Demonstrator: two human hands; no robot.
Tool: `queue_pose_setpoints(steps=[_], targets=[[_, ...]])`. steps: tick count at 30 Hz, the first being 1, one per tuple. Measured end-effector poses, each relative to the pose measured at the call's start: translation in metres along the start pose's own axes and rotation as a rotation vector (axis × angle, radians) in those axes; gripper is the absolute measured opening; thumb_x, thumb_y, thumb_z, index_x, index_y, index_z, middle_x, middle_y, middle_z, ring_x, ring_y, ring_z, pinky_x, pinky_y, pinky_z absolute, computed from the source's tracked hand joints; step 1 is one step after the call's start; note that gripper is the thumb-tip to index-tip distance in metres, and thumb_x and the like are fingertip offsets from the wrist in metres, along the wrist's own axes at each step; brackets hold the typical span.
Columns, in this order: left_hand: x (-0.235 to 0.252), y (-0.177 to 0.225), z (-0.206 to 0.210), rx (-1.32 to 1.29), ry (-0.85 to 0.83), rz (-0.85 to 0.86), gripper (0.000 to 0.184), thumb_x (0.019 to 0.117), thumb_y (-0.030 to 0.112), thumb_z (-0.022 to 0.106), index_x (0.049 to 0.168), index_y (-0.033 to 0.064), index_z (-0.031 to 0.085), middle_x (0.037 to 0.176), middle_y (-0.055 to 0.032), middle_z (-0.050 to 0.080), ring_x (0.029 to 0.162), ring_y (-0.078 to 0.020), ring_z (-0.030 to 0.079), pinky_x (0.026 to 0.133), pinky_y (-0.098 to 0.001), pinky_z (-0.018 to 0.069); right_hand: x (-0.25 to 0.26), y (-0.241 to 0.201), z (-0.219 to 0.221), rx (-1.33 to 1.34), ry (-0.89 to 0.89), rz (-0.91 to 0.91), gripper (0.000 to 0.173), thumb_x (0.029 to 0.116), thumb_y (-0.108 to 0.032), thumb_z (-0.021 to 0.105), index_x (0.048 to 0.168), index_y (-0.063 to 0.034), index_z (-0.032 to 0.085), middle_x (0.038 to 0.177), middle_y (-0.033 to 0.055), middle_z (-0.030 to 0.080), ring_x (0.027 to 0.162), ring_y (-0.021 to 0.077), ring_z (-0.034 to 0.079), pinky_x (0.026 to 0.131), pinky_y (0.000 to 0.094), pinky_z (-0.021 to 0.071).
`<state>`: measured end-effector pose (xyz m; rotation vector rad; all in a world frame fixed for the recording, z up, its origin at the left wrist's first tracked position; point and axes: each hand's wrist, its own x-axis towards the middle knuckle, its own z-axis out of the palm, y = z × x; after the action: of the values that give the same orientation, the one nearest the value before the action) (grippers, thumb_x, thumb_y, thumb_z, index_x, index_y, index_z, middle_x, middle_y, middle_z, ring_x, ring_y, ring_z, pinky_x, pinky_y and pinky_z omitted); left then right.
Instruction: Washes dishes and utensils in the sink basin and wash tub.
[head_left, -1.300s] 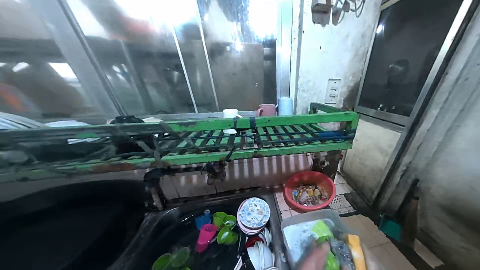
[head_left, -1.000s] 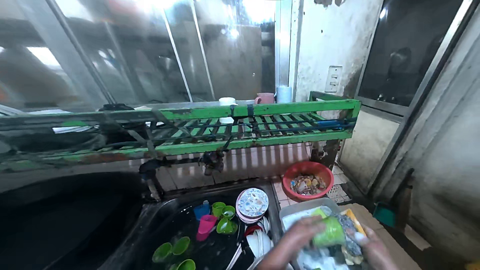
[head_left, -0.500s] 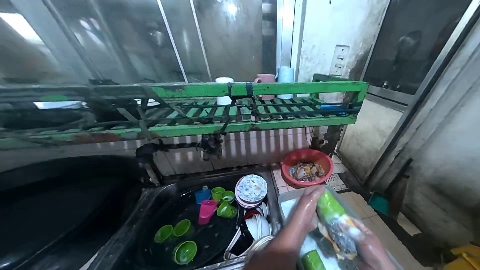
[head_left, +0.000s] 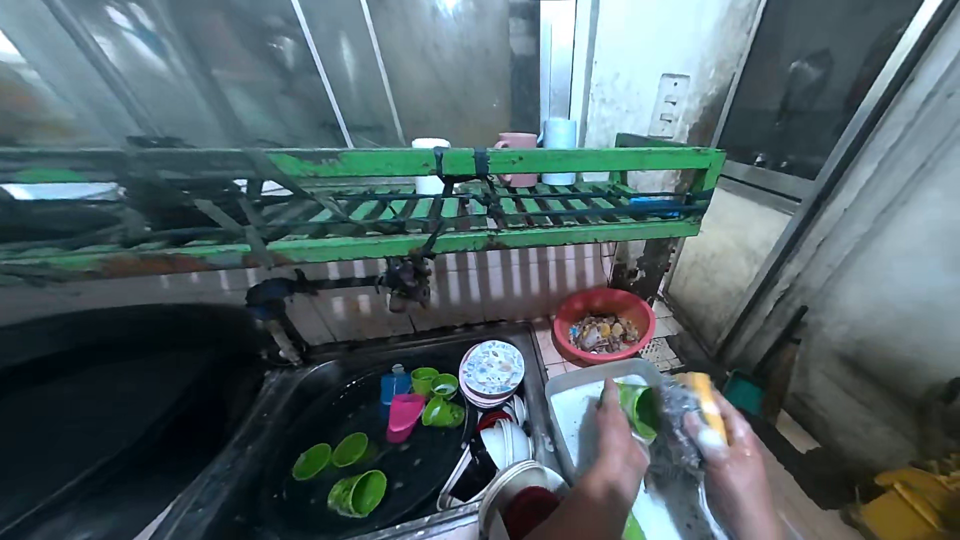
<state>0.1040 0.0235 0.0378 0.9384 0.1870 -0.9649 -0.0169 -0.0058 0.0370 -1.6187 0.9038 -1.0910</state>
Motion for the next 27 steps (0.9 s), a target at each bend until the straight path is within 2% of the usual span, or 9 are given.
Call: queue_pose_setpoints(steps=[2,4,7,11,14,17,20,23,27], targets=[[-0.007,0.002,0.009,-0.021,0.036,0.001,0.053,0.1097,0.046,0.042,0.144,0.0052,0.046,0.127,-0.0203,0.06,0.111,-0.0313,0.062,0.089,-0.0508,0.0542,-0.01,0.024,0.001,-0.282,-0.138,-0.333,0.047,0.0895,-0.014,0.064,0.13,0.01,0.062,0.129,0.0243,0.065,0.123,0.0338,0.062,0.106,0.0478,0.0496],[-0.005,-0.001,0.009,-0.014,0.05,0.027,0.05,0.1098,0.043,0.043,0.144,0.0063,0.045,0.121,-0.0201,0.062,0.104,-0.0306,0.063,0.083,-0.0482,0.055,-0.006,0.037,-0.001,-0.602,-0.216,-0.609,0.042,0.0864,-0.007,0.062,0.127,0.0016,0.069,0.13,0.0225,0.067,0.124,0.0421,0.062,0.105,0.0576,0.0495],[-0.007,-0.015,0.003,0.095,0.014,0.115,0.052,0.1086,0.034,0.051,0.151,0.0077,0.037,0.133,-0.0226,0.057,0.114,-0.032,0.062,0.093,-0.0497,0.0542,0.0,0.018,0.003,-0.732,-0.342,-0.353,0.029,0.0908,-0.004,0.064,0.118,0.0026,0.071,0.127,0.0226,0.068,0.125,0.0391,0.062,0.105,0.0582,0.0489],[-0.008,-0.014,-0.002,0.179,-0.177,0.224,0.059,0.1027,0.026,0.062,0.152,0.0106,0.034,0.143,-0.0224,0.05,0.121,-0.03,0.059,0.098,-0.0478,0.0524,0.004,-0.006,0.013,-0.034,-0.153,0.318,0.037,0.0926,-0.003,0.064,0.129,0.0035,0.061,0.11,0.0153,0.069,0.094,0.0191,0.068,0.082,0.0385,0.0586],[-0.007,-0.007,-0.004,0.251,-0.25,0.178,0.059,0.1029,0.03,0.061,0.153,0.0147,0.035,0.152,-0.0198,0.044,0.132,-0.0297,0.052,0.106,-0.0493,0.0474,-0.01,0.003,0.017,-0.385,-0.206,-0.033,0.037,0.0953,-0.01,0.059,0.124,0.0122,0.063,0.121,0.0253,0.068,0.114,0.0319,0.066,0.1,0.0479,0.0518],[-0.006,-0.019,0.002,0.274,-0.14,0.174,0.063,0.0991,0.018,0.068,0.151,0.0094,0.034,0.139,-0.025,0.052,0.118,-0.0327,0.06,0.095,-0.0488,0.054,-0.007,0.038,0.013,-0.942,-0.357,-0.347,0.033,0.0935,-0.006,0.057,0.118,0.0139,0.067,0.125,0.0349,0.063,0.123,0.0493,0.06,0.108,0.0585,0.0457],[-0.002,-0.018,0.002,0.335,-0.116,0.155,0.065,0.1001,0.018,0.067,0.153,0.0092,0.031,0.142,-0.0254,0.05,0.12,-0.0329,0.059,0.096,-0.0487,0.0534,-0.001,0.044,0.017,-0.694,-0.389,-0.09,0.043,0.0974,-0.004,0.054,0.135,0.0174,0.054,0.138,0.0326,0.057,0.135,0.0396,0.053,0.116,0.0465,0.0391],[0.008,-0.006,-0.014,0.348,-0.257,0.072,0.068,0.0999,0.036,0.066,0.156,0.0153,0.032,0.145,-0.0189,0.052,0.125,-0.0294,0.058,0.1,-0.0488,0.0522,0.002,0.008,0.029,-0.002,-0.149,0.417,0.02,0.1009,-0.006,0.051,0.118,0.0019,0.06,0.1,0.0126,0.068,0.088,0.0158,0.068,0.076,0.0337,0.0588],[0.008,0.0,-0.011,0.359,-0.263,0.068,0.067,0.0983,0.031,0.068,0.153,0.0105,0.036,0.142,-0.0194,0.054,0.126,-0.0289,0.057,0.102,-0.0471,0.0504,0.005,0.003,0.024,-0.68,-0.517,0.045,0.037,0.1023,-0.013,0.054,0.126,0.0152,0.06,0.131,0.0313,0.061,0.13,0.0392,0.056,0.114,0.0476,0.0407]])
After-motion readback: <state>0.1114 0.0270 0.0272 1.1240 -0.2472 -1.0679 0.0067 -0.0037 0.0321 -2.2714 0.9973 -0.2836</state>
